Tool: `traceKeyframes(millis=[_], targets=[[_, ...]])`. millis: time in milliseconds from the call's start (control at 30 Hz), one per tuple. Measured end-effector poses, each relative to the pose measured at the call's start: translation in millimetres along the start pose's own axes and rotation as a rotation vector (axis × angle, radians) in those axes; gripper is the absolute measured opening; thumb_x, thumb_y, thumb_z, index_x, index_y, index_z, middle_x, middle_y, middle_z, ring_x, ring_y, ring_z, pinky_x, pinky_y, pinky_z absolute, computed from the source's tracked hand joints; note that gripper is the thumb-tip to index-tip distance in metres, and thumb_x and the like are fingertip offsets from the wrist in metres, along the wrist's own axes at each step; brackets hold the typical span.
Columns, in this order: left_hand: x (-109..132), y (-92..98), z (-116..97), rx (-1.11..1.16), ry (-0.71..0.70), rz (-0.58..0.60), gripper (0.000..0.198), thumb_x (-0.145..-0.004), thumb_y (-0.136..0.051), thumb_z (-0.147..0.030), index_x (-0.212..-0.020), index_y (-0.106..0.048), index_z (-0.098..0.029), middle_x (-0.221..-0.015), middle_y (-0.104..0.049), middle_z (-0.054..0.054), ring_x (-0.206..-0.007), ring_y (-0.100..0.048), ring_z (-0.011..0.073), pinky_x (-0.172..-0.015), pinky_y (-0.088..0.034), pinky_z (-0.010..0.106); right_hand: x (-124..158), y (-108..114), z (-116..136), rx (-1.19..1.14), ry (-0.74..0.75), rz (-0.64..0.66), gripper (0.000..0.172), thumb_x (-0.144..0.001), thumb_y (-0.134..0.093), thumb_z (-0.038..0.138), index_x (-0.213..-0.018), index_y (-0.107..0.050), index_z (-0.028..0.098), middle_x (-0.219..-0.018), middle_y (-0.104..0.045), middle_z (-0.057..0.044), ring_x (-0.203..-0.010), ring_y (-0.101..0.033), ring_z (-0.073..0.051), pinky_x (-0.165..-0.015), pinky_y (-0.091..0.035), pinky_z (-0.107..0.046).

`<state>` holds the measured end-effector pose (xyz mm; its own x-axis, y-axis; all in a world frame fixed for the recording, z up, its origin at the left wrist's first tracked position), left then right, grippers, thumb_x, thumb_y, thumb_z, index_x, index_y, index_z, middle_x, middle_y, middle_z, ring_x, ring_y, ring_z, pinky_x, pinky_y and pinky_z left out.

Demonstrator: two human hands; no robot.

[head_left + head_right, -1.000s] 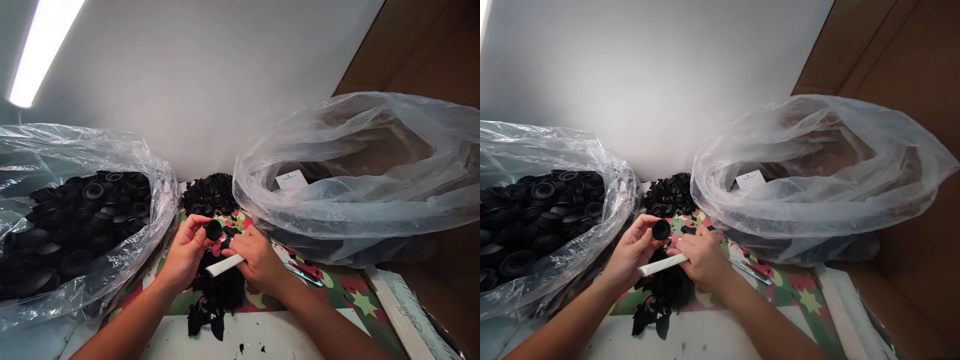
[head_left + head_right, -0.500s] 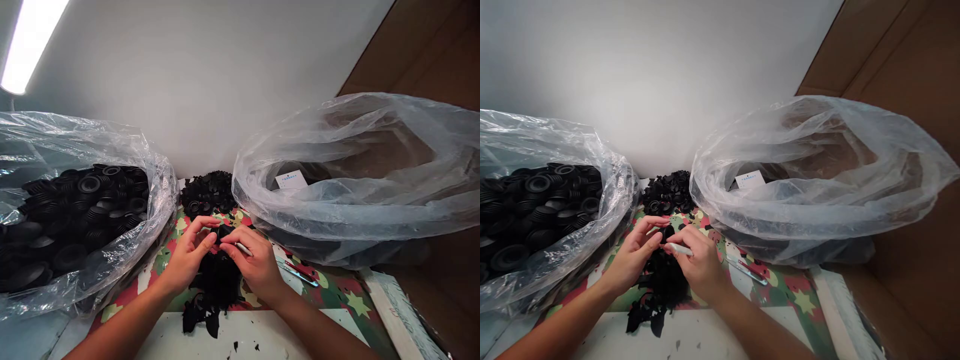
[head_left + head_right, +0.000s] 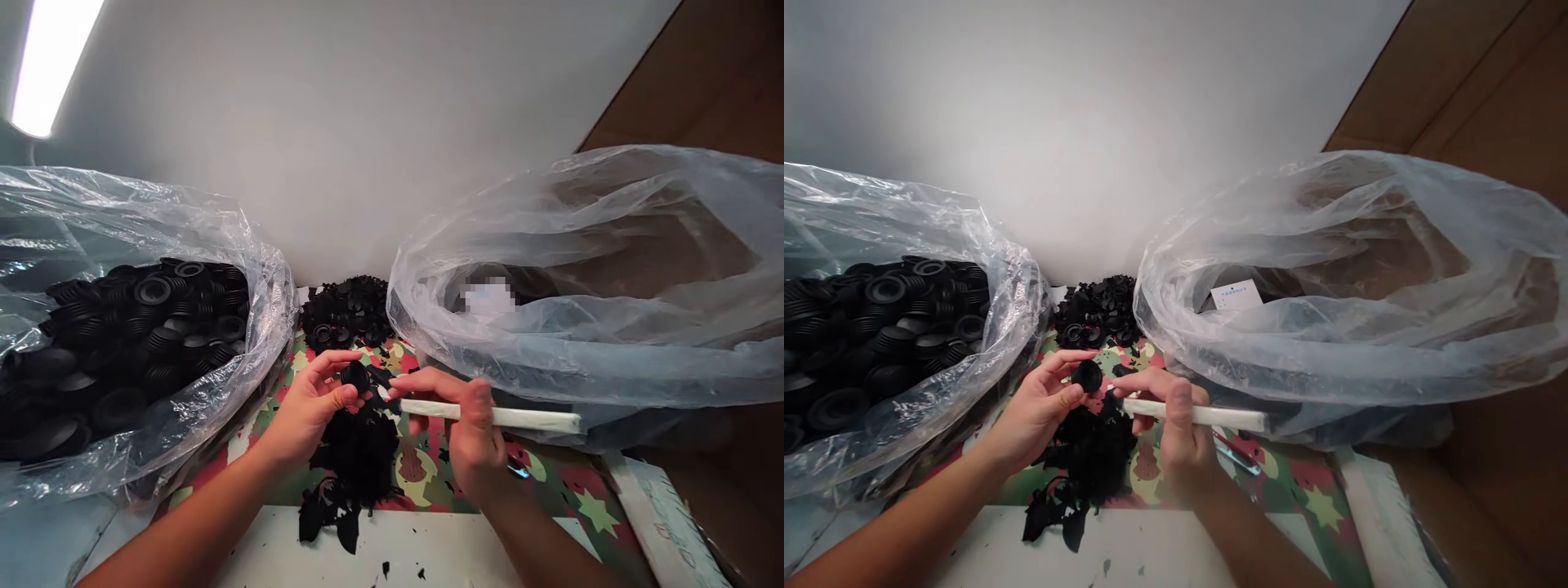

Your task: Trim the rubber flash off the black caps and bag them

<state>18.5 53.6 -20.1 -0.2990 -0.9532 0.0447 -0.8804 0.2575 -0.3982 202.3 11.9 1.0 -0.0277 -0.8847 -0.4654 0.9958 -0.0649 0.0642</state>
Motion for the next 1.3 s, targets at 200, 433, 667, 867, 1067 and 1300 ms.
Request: traceKeyframes(millis=[200,433,667,867,1067,1300], targets=[[0.3,-1.3,-0.6,-0.011,-0.02,-0.003,0.037,-0.068,-0.09,-0.021,-0.104,-0.077,-0.021,-0.095,-0.073,0.003,-0.069,-0.068,0.0144,-0.067,-0.053,0.026,2.2,-9.9,5.0,0.074,0.09,-0.04,0.026,-0.096,-0.064,0.047,-0.102,-0.077,0.025,-0.096,-0.078,-0.007,-0.085,-0.076,-0.023,-0.074,-0.062,-0.036],[0.2,1.6,0.0,-0.044,-0.045,-0.033,0.035,-0.063,-0.091,-0.017,-0.095,-0.08,-0.023,-0.095,-0.074,0.002,-0.073,-0.065,0.0143,-0.068,-0.051,0.026,4.5,-21.5,8.7,0.207,0.141,0.034,0.012,-0.09,-0.067,0.021,-0.079,-0.067,0.023,-0.103,-0.079,-0.007,-0.088,-0.076,-0.022,-0.08,-0.06,-0.036],[0.8,2.1,-1.6,-0.094,-0.065,-0.05,0.034,-0.061,-0.091,-0.017,-0.093,-0.08,-0.023,-0.094,-0.073,0.003,-0.08,-0.065,0.0176,-0.071,-0.053,0.027,4.3,-23.9,5.8,0.255,0.167,0.13,0.01,-0.095,-0.061,0.022,-0.086,-0.064,0.025,-0.11,-0.079,-0.006,-0.104,-0.073,-0.024,-0.09,-0.056,-0.04],[0.7,1.0,-3.7,-0.102,-0.091,-0.051,0.033,-0.06,-0.091,-0.015,-0.091,-0.081,-0.023,-0.088,-0.071,0.002,-0.08,-0.064,0.0174,-0.069,-0.053,0.027,5.7,-24.6,5.3,0.316,0.248,0.135,0.009,-0.096,-0.06,0.019,-0.09,-0.062,0.025,-0.109,-0.079,-0.003,-0.101,-0.072,-0.021,-0.088,-0.053,-0.037],[4.5,-2.3,-7.3,-0.193,-0.199,-0.079,0.028,-0.062,-0.089,-0.012,-0.088,-0.081,-0.022,-0.085,-0.069,0.0,-0.081,-0.065,0.0161,-0.072,-0.054,0.024,6.7,-33.3,5.6,0.54,0.444,0.072,0.016,-0.1,-0.051,0.012,-0.094,-0.062,0.023,-0.101,-0.079,-0.005,-0.093,-0.072,-0.02,-0.085,-0.048,-0.038],[6.2,-3.5,-11.7,-0.095,-0.222,-0.035,0.032,-0.067,-0.091,-0.019,-0.096,-0.079,-0.024,-0.099,-0.075,0.002,-0.084,-0.07,0.0157,-0.07,-0.058,0.022,-5.9,-7.6,-0.1,0.627,0.378,-0.199,0.014,-0.098,-0.057,0.015,-0.088,-0.061,0.024,-0.102,-0.08,-0.006,-0.093,-0.072,-0.022,-0.085,-0.049,-0.039]])
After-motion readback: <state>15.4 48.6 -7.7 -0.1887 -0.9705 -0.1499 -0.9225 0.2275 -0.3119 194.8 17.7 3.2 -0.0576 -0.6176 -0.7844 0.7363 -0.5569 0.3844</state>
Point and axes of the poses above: each hand's wrist, its own x-axis away from the middle knuckle, its own y-axis out of the back of the hand, z = x × y, the point moved 4 cm from there along -x, towards the middle knuckle
